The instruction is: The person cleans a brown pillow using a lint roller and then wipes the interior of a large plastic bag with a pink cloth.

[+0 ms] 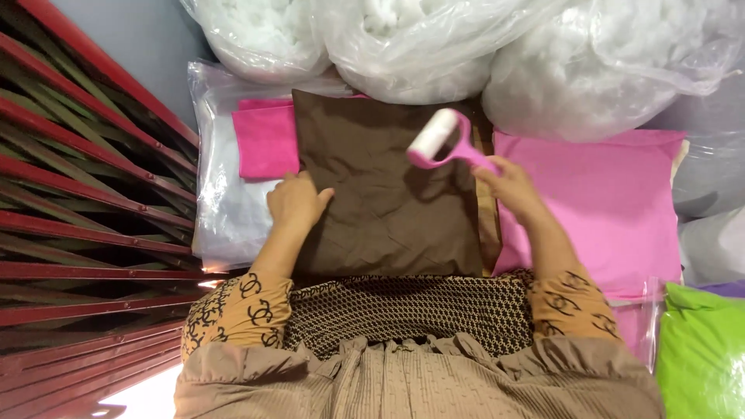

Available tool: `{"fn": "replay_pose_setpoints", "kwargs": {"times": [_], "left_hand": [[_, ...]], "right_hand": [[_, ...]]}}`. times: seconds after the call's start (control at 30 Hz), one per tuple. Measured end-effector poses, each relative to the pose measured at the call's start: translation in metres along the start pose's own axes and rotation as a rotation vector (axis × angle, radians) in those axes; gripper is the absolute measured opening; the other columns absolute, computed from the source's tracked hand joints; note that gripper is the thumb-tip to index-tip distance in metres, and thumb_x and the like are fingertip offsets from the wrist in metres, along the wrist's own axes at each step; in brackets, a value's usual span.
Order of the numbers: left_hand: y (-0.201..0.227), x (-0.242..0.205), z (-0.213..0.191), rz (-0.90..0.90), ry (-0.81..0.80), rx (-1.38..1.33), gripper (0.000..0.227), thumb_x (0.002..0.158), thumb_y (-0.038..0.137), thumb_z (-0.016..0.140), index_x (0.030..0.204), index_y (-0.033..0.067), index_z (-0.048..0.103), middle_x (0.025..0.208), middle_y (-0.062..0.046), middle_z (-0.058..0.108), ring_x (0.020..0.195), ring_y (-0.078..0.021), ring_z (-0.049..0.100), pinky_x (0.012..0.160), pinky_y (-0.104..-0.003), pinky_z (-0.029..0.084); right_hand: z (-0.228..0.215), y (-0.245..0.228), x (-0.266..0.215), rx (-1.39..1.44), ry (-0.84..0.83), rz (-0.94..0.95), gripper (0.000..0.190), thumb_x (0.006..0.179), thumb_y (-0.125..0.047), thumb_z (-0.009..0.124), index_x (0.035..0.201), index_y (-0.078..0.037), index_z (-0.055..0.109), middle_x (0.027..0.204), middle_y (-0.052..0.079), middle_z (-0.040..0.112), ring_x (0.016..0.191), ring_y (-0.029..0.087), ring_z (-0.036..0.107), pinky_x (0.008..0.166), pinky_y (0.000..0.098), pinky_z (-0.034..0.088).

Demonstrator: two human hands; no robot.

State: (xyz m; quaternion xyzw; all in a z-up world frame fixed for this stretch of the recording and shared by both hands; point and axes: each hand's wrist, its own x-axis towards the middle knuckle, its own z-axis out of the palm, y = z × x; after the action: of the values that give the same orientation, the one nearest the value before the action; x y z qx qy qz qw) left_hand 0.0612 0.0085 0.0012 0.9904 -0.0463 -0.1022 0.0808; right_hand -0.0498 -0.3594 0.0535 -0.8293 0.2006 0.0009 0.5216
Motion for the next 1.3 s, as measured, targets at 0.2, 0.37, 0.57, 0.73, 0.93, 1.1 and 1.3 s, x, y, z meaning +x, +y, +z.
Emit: {"fn": "replay_pose_setpoints", "kwargs": {"times": [0.2,0.37,0.57,0.73,0.93,1.1,1.3], "left_hand": [[-0.013,0.007,0.033,-0.082,-0.191,-0.055,0.038,0.084,0.04,0.08,0.095,0.004,0.078,0.095,-0.021,0.076,0.094,-0.0416,0.073,0.082,-0.055,0.057],[-0.01,0.019,0.036,-0.022,-0.144,-0.205,0.03,0.092,0.021,0.067,0.119,0.0107,0.073,0.107,-0.019,0.073,0.104,-0.0383,0.07,0.089,-0.054,0.055],[-0.024,0.008,-0.052,-0.054,-0.134,-0.888,0.056,0.1,0.02,0.055,0.147,-0.0054,0.04,0.076,-0.021,0.073,0.054,-0.0254,0.072,0.043,-0.029,0.055],[-0.015,-0.01,-0.092,-0.067,0.014,-1.218,0.027,0.104,0.015,0.049,0.126,0.0035,0.059,0.099,-0.027,0.073,0.077,-0.0279,0.077,0.059,-0.031,0.063],[0.004,-0.016,-0.067,0.232,-0.029,-0.712,0.097,0.091,0.039,0.066,0.161,0.008,0.007,0.169,-0.022,-0.004,0.158,-0.0313,-0.003,0.124,-0.047,0.011],[0.024,-0.062,-0.074,0.117,-0.419,-0.082,0.133,0.073,0.084,0.068,0.165,0.0105,0.006,0.168,-0.029,-0.002,0.155,-0.0485,0.004,0.12,-0.068,0.013],[0.02,-0.069,-0.026,0.013,-0.508,0.055,0.13,0.072,0.076,0.076,0.164,0.013,0.011,0.169,-0.024,-0.011,0.156,-0.0441,-0.007,0.118,-0.073,-0.001]], "right_hand": [[0.051,0.1,0.084,0.029,-0.089,0.061,0.031,0.09,-0.034,0.076,0.117,-0.018,0.076,0.112,0.009,0.064,0.098,0.019,0.064,0.085,0.0339,0.057],[0.036,0.067,0.071,0.127,-0.143,0.097,0.035,0.093,-0.031,0.072,0.122,-0.011,0.074,0.096,0.004,0.066,0.081,0.011,0.058,0.067,0.0253,0.052],[-0.019,-0.041,-0.038,0.23,-0.197,-0.043,0.032,0.09,-0.019,0.068,0.119,-0.007,0.074,0.091,-0.001,0.066,0.077,0.008,0.057,0.066,0.0224,0.047],[-0.035,-0.043,-0.074,0.205,-0.491,-0.051,0.03,0.087,-0.019,0.07,0.11,-0.001,0.08,0.109,0.011,0.075,0.098,0.019,0.064,0.091,0.0386,0.053],[-0.069,-0.037,-0.047,-0.11,-0.739,-0.145,0.049,0.09,-0.018,0.063,0.139,-0.019,0.064,0.136,0.003,0.07,0.103,0.017,0.072,0.093,0.0335,0.063],[-0.033,-0.077,-0.025,-0.85,-0.175,-0.509,0.04,0.096,-0.045,0.062,0.132,-0.026,0.064,0.105,0.013,0.068,0.105,0.04,0.066,0.091,0.0497,0.052],[0.1,-0.098,0.003,-1.071,-0.266,-0.957,0.03,0.09,-0.05,0.066,0.116,-0.034,0.068,0.105,0.005,0.071,0.097,0.029,0.071,0.082,0.0375,0.056]]}}
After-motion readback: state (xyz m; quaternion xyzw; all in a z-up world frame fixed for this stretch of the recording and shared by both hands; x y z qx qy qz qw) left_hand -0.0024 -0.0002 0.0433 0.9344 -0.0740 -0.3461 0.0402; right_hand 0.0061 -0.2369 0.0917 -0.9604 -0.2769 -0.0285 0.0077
